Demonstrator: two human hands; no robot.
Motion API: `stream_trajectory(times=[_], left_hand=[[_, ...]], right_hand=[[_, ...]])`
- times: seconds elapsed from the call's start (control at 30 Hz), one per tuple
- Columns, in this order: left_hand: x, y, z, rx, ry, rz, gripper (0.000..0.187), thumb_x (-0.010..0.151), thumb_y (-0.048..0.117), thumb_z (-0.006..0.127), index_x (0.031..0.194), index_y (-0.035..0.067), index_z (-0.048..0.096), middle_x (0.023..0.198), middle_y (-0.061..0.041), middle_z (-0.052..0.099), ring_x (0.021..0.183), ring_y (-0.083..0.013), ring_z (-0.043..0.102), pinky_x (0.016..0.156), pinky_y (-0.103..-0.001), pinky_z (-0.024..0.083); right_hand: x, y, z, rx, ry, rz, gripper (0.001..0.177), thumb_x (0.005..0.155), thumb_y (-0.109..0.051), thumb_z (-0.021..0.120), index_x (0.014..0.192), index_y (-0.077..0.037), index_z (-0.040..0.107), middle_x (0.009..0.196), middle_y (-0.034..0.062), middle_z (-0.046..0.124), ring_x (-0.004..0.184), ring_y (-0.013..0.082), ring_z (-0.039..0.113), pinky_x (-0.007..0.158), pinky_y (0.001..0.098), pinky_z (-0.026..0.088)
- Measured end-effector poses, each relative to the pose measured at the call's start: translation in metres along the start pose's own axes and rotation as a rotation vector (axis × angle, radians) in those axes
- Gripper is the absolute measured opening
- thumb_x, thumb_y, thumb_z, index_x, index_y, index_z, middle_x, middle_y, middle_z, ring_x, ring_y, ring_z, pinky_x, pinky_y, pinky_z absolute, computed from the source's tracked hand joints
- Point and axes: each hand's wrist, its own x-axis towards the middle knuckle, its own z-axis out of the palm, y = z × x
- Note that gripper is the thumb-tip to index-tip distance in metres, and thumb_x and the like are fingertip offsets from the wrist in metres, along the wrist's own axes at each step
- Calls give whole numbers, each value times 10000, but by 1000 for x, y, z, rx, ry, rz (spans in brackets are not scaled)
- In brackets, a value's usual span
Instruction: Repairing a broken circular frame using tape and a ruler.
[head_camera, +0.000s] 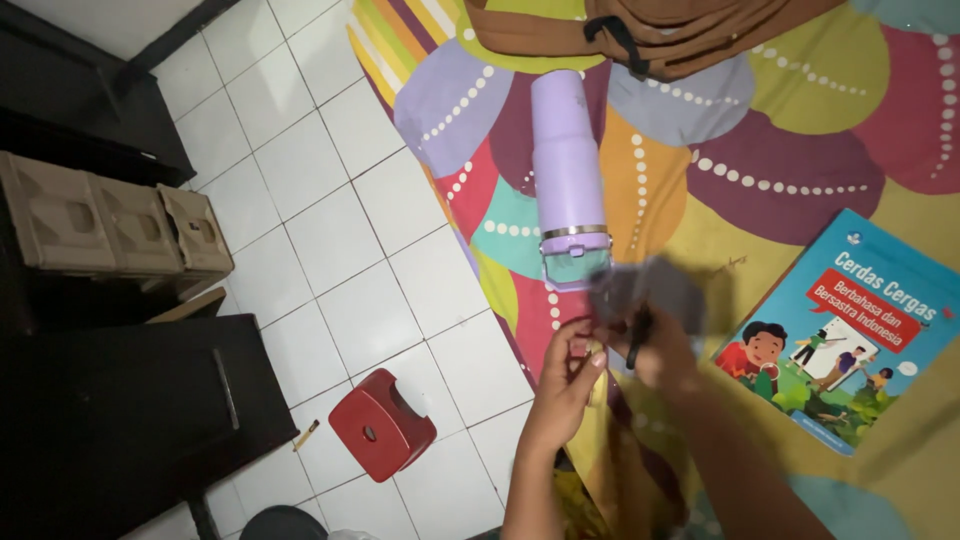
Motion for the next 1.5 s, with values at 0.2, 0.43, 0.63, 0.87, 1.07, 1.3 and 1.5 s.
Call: stream_trajectory(times=[0.2, 0.43, 0.63, 0.87, 1.07, 1.3, 1.5], left_hand=[[3, 13, -4, 47, 27, -224, 251, 1056, 241, 559, 1216, 50, 589, 949, -53, 598, 775, -134, 530, 611, -313, 401], [35, -49, -16, -234, 105, -58, 191, 1079, 180, 561, 1183, 20, 576, 1043, -74, 656, 922, -156, 667, 818, -287, 564], [42, 2, -6, -208, 161, -186, 364, 964, 143, 497, 1313, 153, 393, 1024, -5, 626, 852, -158, 644, 699, -333, 563], [50, -33, -24, 188, 159, -38, 426, 1041, 210, 460, 1453, 105, 479, 1212, -154, 669, 1022, -192, 674, 892, -304, 529], [55, -15, -20, 127, 164, -188, 456, 993, 198, 388, 1426, 100, 495, 1153, -133, 658, 808, -219, 701, 763, -326, 566], [58, -12, -18, 68, 140, -209, 518, 995, 189, 349, 1501, 113, 428, 1125, -121, 672, 782, -209, 695, 737, -332, 584], [59, -19, -20, -132, 120, -248, 499, 1003, 181, 371, 1496, 123, 418, 1054, -102, 638, 757, -211, 692, 684, -345, 622]], right_hand=[[-1, 2, 19, 312, 7, -212, 319, 736, -7, 787, 945, -61, 552, 980, 89, 707, 903, 174, 666, 755, 320, 536], [14, -57, 25, -369, 133, -423, 366, 664, -35, 767, 1007, -137, 688, 970, 68, 710, 900, 281, 677, 795, 429, 506], [30, -47, 33, -699, 241, -472, 361, 651, -119, 771, 1002, -146, 689, 1005, 84, 666, 1111, 330, 557, 933, 491, 306], [46, -26, 39, -772, 242, -478, 373, 648, -123, 766, 1006, -130, 661, 1005, 57, 683, 1108, 296, 564, 920, 518, 310], [45, -33, 48, -775, 260, -504, 372, 667, -115, 742, 1029, -139, 661, 1050, 101, 679, 1156, 327, 538, 905, 519, 303], [41, -53, 45, -781, 154, -438, 343, 706, -70, 714, 1039, -131, 655, 1009, 87, 707, 1188, 336, 528, 903, 540, 284], [44, -59, 39, -765, 131, -407, 374, 667, -90, 728, 1031, -126, 652, 1040, 102, 690, 1158, 332, 519, 883, 527, 287]])
